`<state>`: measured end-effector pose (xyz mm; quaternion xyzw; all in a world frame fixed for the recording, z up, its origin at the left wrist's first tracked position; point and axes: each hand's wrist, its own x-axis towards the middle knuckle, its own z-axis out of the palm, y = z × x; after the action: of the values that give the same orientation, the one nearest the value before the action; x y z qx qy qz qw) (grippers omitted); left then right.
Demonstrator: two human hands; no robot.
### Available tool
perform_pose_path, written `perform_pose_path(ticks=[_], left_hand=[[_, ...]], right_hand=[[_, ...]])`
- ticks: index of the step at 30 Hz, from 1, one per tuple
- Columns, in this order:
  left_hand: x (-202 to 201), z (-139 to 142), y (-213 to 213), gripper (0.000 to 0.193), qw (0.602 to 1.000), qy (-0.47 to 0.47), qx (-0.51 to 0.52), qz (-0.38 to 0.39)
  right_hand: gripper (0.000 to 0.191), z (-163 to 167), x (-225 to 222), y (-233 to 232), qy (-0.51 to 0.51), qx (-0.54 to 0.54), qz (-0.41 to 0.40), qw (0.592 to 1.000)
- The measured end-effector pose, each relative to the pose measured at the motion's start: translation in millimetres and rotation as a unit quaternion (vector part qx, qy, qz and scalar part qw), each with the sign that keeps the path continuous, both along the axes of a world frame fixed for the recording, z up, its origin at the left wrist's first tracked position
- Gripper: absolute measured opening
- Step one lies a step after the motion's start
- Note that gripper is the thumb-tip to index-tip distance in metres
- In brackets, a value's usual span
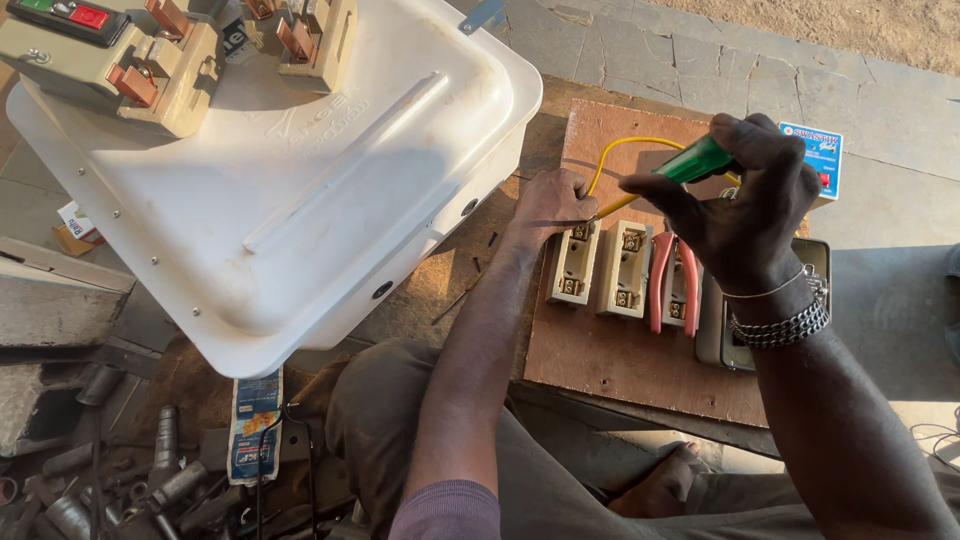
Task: The person sits on the ground and wires an electrical control panel, using a screwdriver to secure yellow cable into terminal blocks and a starter unit, and pliers to strip and cut the cable insulation. They route the yellow wire between components and work the connections on the contactor box.
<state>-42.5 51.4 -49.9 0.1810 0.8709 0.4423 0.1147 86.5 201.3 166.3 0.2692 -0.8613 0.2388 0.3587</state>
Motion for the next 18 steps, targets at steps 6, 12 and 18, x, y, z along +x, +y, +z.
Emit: perform_pose_path(ticks=[6,12,18], left_hand=[[-0.8,-0.1,2.9,0.025,1.000,-0.008,-0.021,0.004],[1.1,4.0,4.2,0.027,1.000,-0.003,-0.015,0.008],[4.6,7.8,5.0,0.030,1.000,0.013,0.005,0.004]], right_hand=[[0.062,6.0,-2.5,-0.3,0.017,-0.010,0.010,1.000],[0.057,3.5,-4.4,6.4,0.003,-0.018,-0.022,1.000],[0.054,6.6,-8.5,10.5,-0.021,-0.068,0.015,0.997]])
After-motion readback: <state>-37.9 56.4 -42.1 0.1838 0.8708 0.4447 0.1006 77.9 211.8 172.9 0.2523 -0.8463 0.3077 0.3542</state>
